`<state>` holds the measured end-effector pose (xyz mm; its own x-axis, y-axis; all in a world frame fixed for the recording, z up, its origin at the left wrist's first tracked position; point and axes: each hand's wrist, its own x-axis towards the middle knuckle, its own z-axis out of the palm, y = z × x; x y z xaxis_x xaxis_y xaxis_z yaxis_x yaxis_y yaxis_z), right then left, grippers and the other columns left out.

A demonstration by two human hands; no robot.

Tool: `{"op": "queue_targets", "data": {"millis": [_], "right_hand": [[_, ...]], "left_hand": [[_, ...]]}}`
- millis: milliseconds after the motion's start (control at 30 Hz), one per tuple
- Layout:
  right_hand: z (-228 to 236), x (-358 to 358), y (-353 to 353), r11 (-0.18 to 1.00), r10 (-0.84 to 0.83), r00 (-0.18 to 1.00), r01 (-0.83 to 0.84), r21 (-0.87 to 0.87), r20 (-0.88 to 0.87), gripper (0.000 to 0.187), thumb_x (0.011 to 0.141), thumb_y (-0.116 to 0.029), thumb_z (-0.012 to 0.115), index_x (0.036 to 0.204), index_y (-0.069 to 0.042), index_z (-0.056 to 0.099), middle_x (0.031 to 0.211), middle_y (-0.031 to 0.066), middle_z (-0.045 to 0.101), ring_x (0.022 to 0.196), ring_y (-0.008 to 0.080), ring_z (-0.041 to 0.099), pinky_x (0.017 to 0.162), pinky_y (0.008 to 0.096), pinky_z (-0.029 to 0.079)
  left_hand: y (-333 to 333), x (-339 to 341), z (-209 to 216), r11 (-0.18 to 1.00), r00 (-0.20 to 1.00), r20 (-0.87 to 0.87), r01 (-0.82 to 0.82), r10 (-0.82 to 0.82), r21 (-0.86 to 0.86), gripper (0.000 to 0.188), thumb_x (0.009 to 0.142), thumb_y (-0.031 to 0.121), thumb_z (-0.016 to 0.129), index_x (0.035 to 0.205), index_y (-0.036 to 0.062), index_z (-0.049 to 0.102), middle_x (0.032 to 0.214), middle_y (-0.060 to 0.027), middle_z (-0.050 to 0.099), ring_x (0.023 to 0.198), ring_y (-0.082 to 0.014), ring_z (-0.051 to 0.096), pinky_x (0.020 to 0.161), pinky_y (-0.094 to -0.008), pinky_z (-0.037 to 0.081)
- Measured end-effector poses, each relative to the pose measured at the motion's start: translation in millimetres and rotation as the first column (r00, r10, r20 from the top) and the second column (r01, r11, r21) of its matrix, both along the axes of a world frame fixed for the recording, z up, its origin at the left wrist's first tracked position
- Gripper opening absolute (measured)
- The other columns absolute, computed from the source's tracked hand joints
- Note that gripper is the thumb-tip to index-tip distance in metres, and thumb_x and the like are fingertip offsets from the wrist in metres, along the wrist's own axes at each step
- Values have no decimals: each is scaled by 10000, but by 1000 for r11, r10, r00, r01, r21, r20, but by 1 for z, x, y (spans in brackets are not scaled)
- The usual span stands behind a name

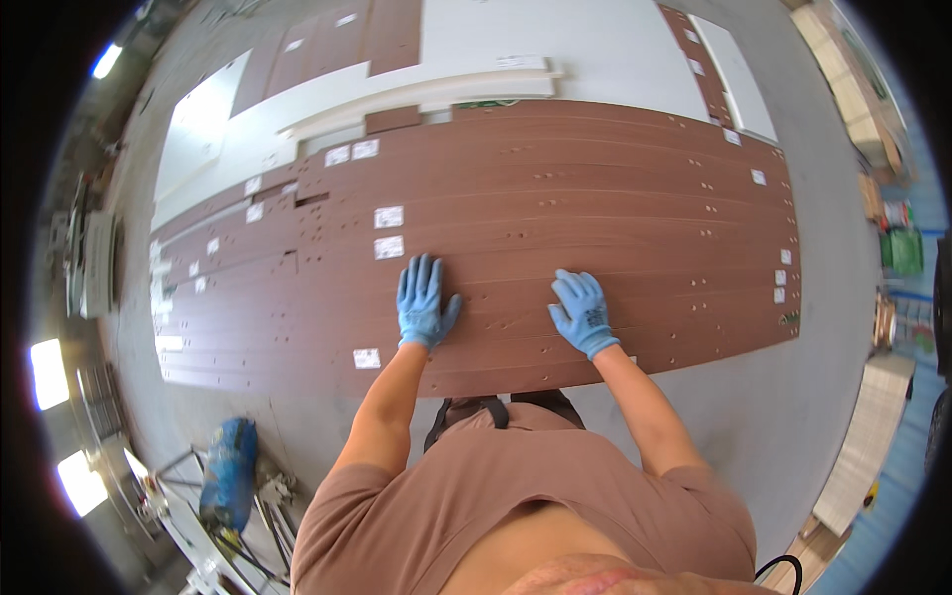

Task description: The person arranges brown and white wooden planks on a large white work surface. They repeatedly pick up planks, place them in rows, and adjust their positions to align with other pieces. A second person is visible nearby, also handling planks.

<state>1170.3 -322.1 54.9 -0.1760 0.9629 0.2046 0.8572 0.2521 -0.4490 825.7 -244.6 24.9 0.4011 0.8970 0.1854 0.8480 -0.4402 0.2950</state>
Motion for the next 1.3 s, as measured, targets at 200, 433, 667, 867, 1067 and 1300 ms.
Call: {"op": "queue_targets", "data": {"millis": [200, 433, 667, 867, 1067, 1300], "right_hand": [[-9, -4, 9, 998, -39, 999, 37, 54, 37, 414, 837, -278, 745, 1179, -71, 639, 1357, 162, 629, 1212, 346, 604, 1151, 540, 399], [2, 20, 67, 982, -144, 985, 132, 133, 91, 421, 868, -317, 709, 1185, -52, 627, 1424, 220, 593, 1326, 434, 555, 1136, 567, 406], [-29, 37, 135, 931, -342, 927, 311, 192, 157, 464, 901, -383, 695, 1219, -59, 602, 1496, 223, 527, 1396, 417, 499, 1157, 567, 386], [-37, 40, 132, 930, -347, 923, 316, 190, 165, 453, 936, -398, 666, 1221, -52, 605, 1510, 227, 522, 1416, 417, 489, 1160, 570, 379], [-34, 40, 133, 928, -360, 924, 340, 153, 129, 452, 945, -399, 644, 1218, -40, 611, 1504, 242, 530, 1410, 437, 490, 1161, 577, 369], [-28, 42, 133, 926, -372, 922, 360, 118, 108, 433, 918, -391, 675, 1179, -55, 598, 1493, 230, 529, 1400, 415, 495, 1173, 564, 362]], "left_hand": [[2, 2, -6, 1000, 1000, -28, 14, -14, 21, 856, 882, 379, 741, 1599, 44, 414, 1661, -224, 387, 1551, -433, 333, 1278, -562, 254], [5, -2, -11, 999, 1000, -4, 18, -18, 26, 804, 901, 371, 720, 1577, 32, 449, 1646, -246, 403, 1541, -443, 352, 1260, -564, 271], [141, 5, 12, 980, 995, 96, -37, 18, 196, 739, 901, 286, 724, 1535, -7, 482, 1584, -289, 463, 1502, -464, 400, 1235, -565, 291], [370, 15, 10, 941, 995, -104, 24, 12, 337, 831, 878, 342, 743, 1592, 67, 419, 1639, -263, 398, 1522, -446, 374, 1218, -566, 319], [472, 17, -2, 993, 944, -311, -86, 108, 81, 960, 858, 465, 726, 1664, 148, 311, 1706, -206, 318, 1592, -412, 251, 1272, -553, 219], [506, 25, 1, 987, 881, -464, -143, 92, -76, 993, 857, 390, 732, 1697, 206, 234, 1755, -128, 241, 1633, -353, 171, 1296, -548, 183]]}}
